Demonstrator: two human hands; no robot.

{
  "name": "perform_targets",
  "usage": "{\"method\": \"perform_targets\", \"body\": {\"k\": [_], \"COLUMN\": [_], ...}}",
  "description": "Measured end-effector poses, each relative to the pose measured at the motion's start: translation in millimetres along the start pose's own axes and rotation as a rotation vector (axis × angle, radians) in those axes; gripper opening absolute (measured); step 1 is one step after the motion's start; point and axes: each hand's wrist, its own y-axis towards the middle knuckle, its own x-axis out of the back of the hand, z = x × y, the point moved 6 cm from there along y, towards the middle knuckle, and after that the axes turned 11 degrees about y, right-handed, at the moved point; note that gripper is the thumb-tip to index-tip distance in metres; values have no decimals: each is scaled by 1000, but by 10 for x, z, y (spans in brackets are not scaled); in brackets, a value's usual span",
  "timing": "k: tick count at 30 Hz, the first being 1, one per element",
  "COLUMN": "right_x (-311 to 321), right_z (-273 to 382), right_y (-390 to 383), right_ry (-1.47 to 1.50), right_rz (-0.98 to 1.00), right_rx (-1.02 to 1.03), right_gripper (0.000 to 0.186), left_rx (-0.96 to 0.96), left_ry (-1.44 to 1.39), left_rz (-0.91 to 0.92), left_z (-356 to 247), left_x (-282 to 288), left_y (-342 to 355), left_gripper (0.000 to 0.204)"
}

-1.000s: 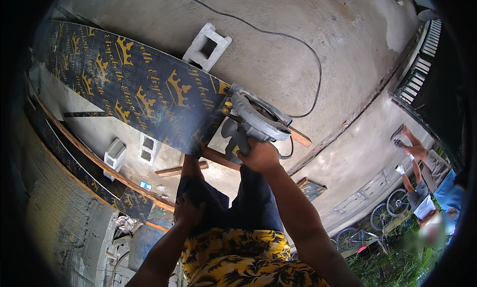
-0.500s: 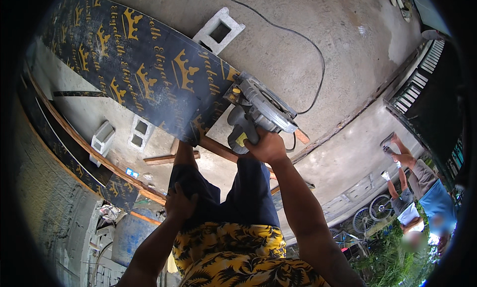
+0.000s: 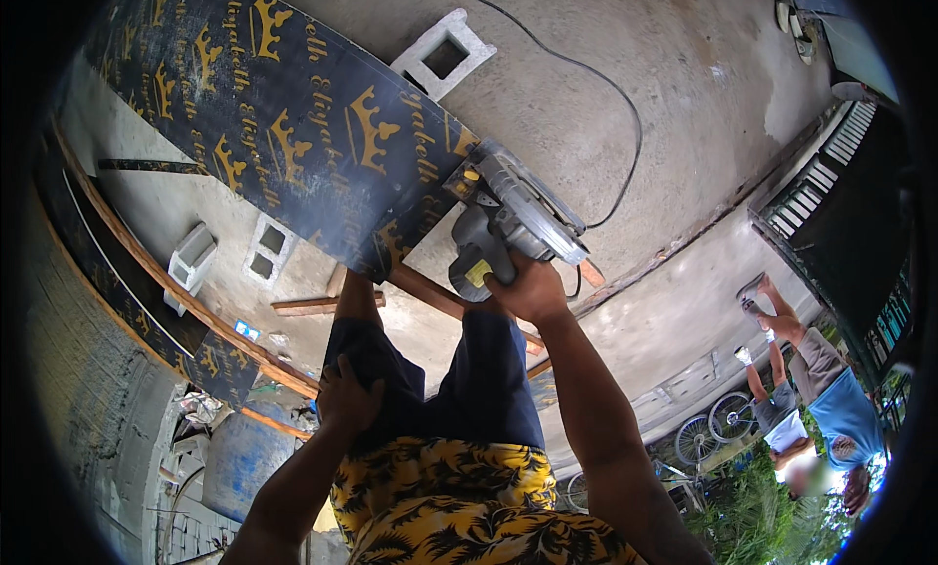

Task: The person uses a circular saw to cut a long sheet of plywood resting on cinder blocks. They guide the saw along the sheet, making a straight cut while managing the power cord.

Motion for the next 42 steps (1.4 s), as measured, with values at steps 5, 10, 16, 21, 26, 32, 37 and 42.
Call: {"method": "perform_targets", "body": {"k": [5,10,16,21,26,32,37,42], "right_x": [4,-10,-35,-49,-86,-79,-71,-102], "right_z": [6,24,56,91,69,78,95,89], "right_y": [28,53,72,63,70,78,80,88], "right_ry": [2,19,-7,15,39,73,78,43], "right_rz": [8,-10,-18,-27,-41,-49,-54,-25], "right_rx": [10,59,61,80,104,125,155,100], "right_gripper": [46,47,45,43,42,42,43,43], "left_rx": [-8,-6,-14,-29,-44,-51,-47,-44], "left_ry": [-5,-14,-34,-25,-25,-38,-63,-57], "left_rz": [5,14,28,14,-5,-10,10,-2], "left_z": [-7,-9,37,70,86,91,97,113], "left_x": [-7,14,-4,-41,-41,-24,-16,-16], "left_y": [8,-2,24,38,38,41,49,38], "left_gripper": [106,105,106,106,106,105,105,105]}}
